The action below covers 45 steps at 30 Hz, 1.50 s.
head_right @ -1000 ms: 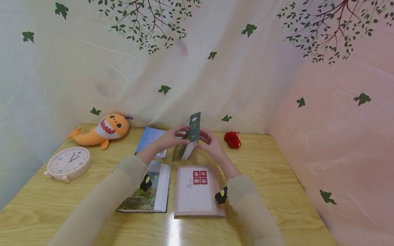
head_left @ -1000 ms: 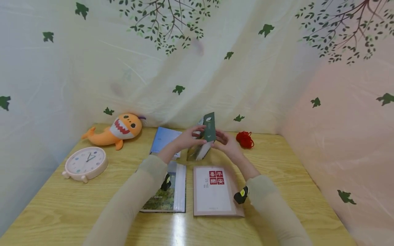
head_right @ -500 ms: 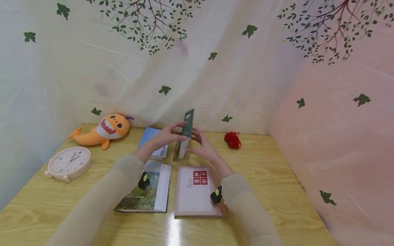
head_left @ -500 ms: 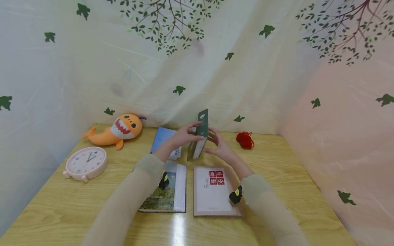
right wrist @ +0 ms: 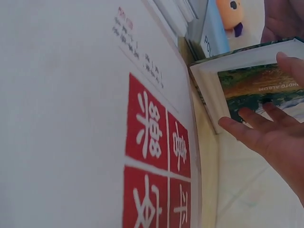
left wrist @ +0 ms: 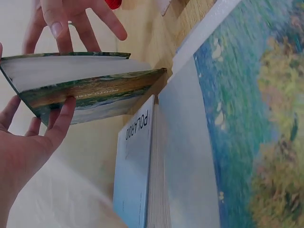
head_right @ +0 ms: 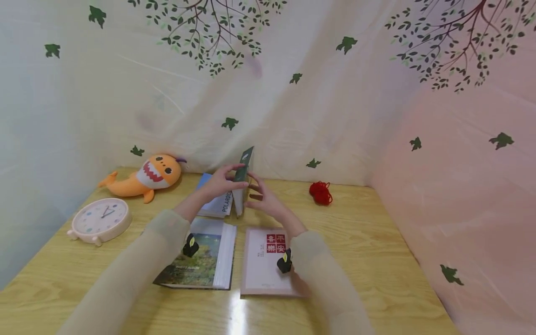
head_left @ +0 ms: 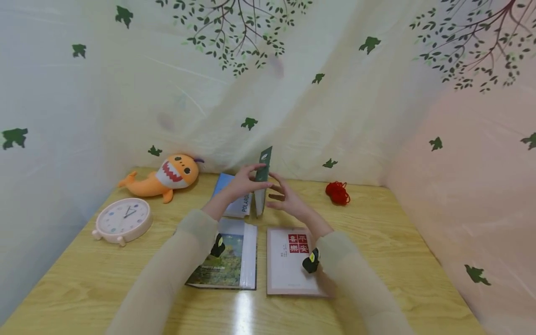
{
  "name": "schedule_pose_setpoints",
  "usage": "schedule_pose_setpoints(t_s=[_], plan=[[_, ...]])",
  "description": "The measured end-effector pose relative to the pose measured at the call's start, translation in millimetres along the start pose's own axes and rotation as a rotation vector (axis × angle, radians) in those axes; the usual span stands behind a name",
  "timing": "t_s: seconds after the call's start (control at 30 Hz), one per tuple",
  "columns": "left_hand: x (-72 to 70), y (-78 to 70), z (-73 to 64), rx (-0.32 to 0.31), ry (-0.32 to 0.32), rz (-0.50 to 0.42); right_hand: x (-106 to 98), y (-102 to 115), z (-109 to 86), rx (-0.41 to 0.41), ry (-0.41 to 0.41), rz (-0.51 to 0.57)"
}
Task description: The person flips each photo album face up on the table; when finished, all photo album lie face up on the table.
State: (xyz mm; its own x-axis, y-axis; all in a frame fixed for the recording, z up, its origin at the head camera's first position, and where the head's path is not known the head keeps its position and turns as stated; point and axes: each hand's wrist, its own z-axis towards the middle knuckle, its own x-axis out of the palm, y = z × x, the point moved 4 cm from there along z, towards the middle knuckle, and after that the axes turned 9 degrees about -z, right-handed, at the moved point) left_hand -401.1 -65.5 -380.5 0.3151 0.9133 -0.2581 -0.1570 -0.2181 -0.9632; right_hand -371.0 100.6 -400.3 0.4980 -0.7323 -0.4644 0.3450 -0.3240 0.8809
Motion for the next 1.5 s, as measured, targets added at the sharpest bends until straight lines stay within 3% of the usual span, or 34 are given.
schedule_pose_setpoints(t_s=[0.23, 0.47, 0.57, 0.77, 0.97, 1.17, 1.33, 1.5], plan=[[-8.8, -1.6, -2.1, 0.033, -0.024, -0.031, 5, -23, 7.9, 0.090, 0.003, -0.079], [-14.7, -1.7, -2.6, 0.045, -0.041, -0.042, 7, -25, 8.9, 0.097, 0.025, -0.058], [-16.2, -8.7, -7.4, 0.046, -0.054, -0.054, 6, -22, 9.4, 0.106, 0.024, -0.056], [-15.6, -14.3, -9.8, 0.059, -0.065, -0.082, 3, -28, 11.7, 0.183, -0.073, -0.045], [-9.1, -19.3, -8.7, 0.118, -0.064, -0.078, -6, -32, 13.3, 0.177, -0.229, -0.055], [-4.1, -23.3, -8.9, 0.168, -0.040, -0.082, -16, -38, 8.3, 0.291, -0.338, -0.122], [-1.1, -24.0, -10.4, 0.177, -0.003, -0.085, -19, -49, 1.7, 0.400, -0.334, -0.147], [0.2, -21.7, -12.3, 0.166, 0.029, -0.129, -18, -58, -3.9, 0.416, -0.290, 0.008]])
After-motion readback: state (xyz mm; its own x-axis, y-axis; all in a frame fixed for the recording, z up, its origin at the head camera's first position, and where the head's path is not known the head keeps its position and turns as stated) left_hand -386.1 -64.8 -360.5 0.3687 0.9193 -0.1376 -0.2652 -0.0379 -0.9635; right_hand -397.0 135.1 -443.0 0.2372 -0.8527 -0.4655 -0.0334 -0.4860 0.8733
